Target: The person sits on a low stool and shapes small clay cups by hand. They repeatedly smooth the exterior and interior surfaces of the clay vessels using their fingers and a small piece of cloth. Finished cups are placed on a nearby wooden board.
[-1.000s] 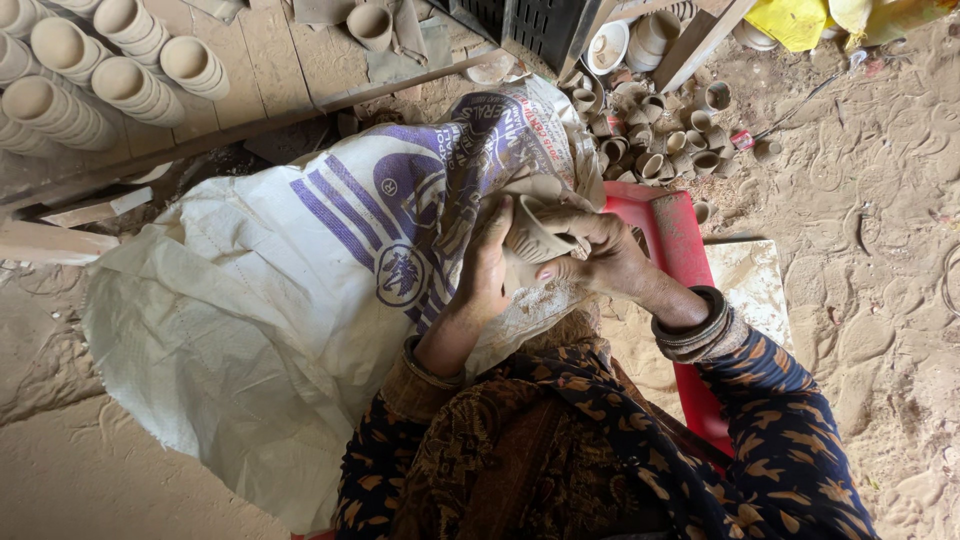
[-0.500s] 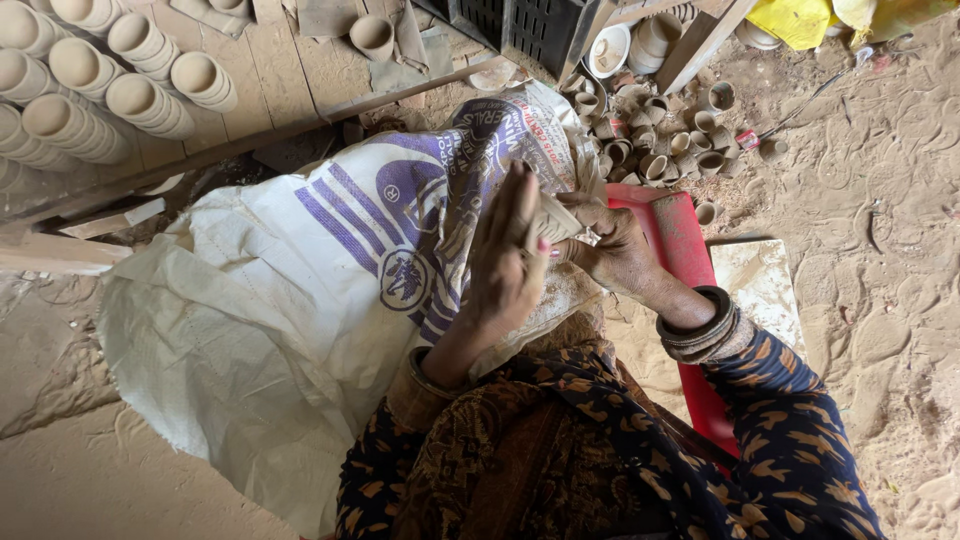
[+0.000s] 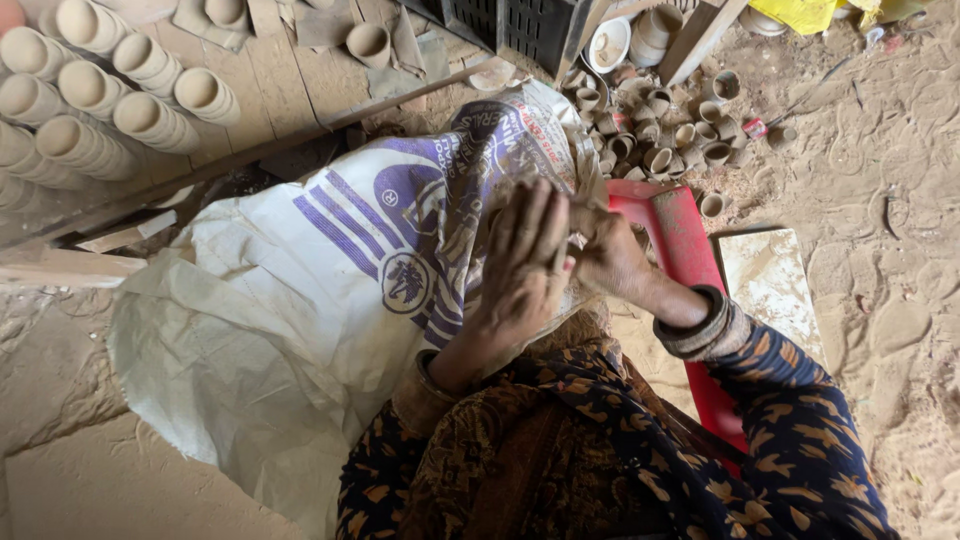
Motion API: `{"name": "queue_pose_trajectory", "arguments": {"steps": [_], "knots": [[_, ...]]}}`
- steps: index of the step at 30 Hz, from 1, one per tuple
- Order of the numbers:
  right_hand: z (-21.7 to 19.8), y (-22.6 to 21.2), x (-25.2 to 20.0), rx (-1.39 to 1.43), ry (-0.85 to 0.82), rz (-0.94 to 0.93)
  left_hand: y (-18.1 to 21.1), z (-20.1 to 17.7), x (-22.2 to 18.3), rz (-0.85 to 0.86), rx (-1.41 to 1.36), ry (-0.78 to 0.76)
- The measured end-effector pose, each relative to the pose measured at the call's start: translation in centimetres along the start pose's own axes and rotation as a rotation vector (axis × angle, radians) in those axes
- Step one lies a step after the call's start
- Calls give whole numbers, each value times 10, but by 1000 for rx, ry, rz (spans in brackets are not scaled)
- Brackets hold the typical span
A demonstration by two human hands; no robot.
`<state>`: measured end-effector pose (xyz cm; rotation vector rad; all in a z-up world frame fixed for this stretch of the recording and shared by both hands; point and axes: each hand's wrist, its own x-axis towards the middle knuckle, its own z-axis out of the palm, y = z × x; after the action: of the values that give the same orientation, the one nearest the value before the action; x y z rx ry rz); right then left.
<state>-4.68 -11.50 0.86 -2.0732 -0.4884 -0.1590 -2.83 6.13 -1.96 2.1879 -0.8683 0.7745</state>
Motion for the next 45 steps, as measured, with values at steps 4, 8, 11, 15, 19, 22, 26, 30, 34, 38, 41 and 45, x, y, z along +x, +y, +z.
{"name": "queue_pose_trajectory", "arguments": {"steps": [4,8,11,15,19,22,26,30,34,38,41,45], "knots": [[1,-1,3,88,-33,-92,-9,9,-9,-497,-630,-187],[9,-13,5,-86,-55,-346,-43,-5,-3,-567,-1670,-124],[13,-12,-2,-50,-68,-321,-37,-16,-13,-558,-1362,-43],[2,3,2,71,8,-224,-3,-15,-11,-238,-420,-51],[13,5,-3,-105,21,-259,-2,-18,-10,-85,140,-193],[22,-8,-5,-209,-131,-318,-26,-20,0,-748,-1339,-302],[19,-23,-1,-92,-73,-461,-28,-20,0,-442,-992,-144],[5,-13,5,-70,-64,-117,-1,-8,-13,-49,-55,-18],[14,-10,-4,-134,-36,-400,-7,-3,-16,-458,-868,-101],[14,-22,-5,-134,-207,-457,-40,-17,-9,-701,-1816,-196],[17,-25,-5,-104,-193,-413,-48,-25,-19,-759,-1761,-175],[12,-25,4,-125,-199,-228,-27,-8,-17,-572,-1120,-60]]}}
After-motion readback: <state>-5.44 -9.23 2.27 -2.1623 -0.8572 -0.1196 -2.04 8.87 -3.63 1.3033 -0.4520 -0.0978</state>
